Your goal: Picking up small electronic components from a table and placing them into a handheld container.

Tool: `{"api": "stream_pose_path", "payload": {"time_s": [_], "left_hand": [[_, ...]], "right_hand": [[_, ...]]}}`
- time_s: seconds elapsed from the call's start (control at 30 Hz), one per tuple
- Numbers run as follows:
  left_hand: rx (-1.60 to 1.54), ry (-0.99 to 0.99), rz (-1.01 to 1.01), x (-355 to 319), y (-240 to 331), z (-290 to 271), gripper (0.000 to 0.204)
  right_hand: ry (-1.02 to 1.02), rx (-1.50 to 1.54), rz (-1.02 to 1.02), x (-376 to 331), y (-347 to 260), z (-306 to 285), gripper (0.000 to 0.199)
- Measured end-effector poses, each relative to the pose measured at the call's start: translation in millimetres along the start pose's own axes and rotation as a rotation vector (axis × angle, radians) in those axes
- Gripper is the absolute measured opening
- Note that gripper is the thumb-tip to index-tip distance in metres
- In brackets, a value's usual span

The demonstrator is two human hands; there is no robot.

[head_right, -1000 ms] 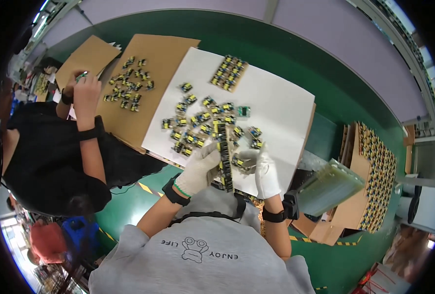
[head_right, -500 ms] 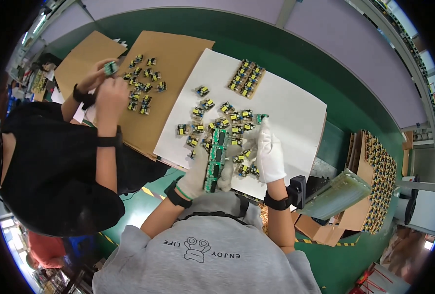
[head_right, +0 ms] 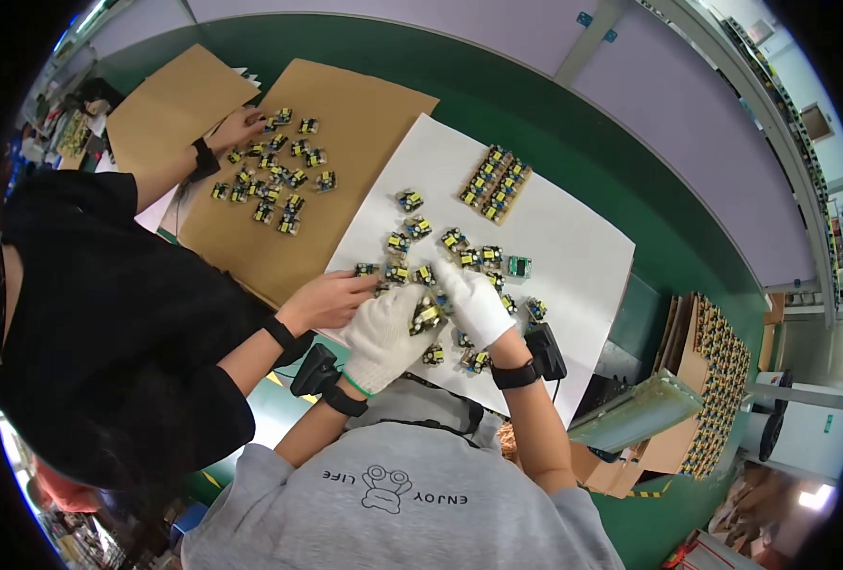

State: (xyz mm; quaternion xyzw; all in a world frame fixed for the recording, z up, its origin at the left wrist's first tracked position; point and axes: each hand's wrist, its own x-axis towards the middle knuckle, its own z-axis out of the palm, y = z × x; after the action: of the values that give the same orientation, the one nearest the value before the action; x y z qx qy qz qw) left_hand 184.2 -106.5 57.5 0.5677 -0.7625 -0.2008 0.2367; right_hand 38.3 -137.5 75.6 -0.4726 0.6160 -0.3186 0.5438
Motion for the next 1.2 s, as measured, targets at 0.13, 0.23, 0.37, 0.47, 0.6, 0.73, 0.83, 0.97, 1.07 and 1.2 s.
{"api": "stream_pose_path", "payload": {"time_s": [0.13,0.23,0.37,0.47,0.6,0.73,0.83,0.97,1.07,1.2], "left_hand": [[-0.299,0.203,-0.075,6.5,-9.1,10.2,0.037],[-0.326,0.169,-0.235,4.5,-18.6,14.4,0.053],[-0.287,0.158,-0.285,3.7,-18.6,21.2,0.063],[-0.338,0.073,-0.277,9.1,-17.8,19.4,0.061],[-0.171,0.118,-0.179,13.7,-22.5,12.9,0.061],[0.19,0.039,-0.192,8.8,-26.7,27.6,0.06],[0.107,0.126,-0.159,5.2,-29.7,37.7,0.058],[-0.28,0.245,-0.26,4.3,-16.8,24.0,0.057],[-0.386,0.264,-0.501,1.5,-21.6,22.2,0.064],[-0.297,0.239,-0.59,-1.9,-42.8,9.1,0.086]], "right_hand": [[0.108,0.036,-0.325,43.9,51.4,-21.7,0.054],[0.281,-0.171,-0.034,78.5,28.1,-17.2,0.052],[0.252,-0.553,-0.174,137.6,29.2,-15.8,0.05],[0.17,-0.691,-0.367,153.8,24.9,-13.7,0.043],[0.445,-1.158,-0.486,131.7,15.4,-5.8,0.036],[0.112,-0.652,-0.274,78.2,17.6,15.7,0.05],[-0.048,-0.817,0.009,34.2,-25.6,36.1,0.053],[-0.128,-0.267,-0.212,63.3,21.6,32.8,0.046],[-0.118,0.061,-0.258,85.6,30.4,47.1,0.048],[-0.172,-0.449,-0.31,109.5,13.7,74.1,0.038]]}}
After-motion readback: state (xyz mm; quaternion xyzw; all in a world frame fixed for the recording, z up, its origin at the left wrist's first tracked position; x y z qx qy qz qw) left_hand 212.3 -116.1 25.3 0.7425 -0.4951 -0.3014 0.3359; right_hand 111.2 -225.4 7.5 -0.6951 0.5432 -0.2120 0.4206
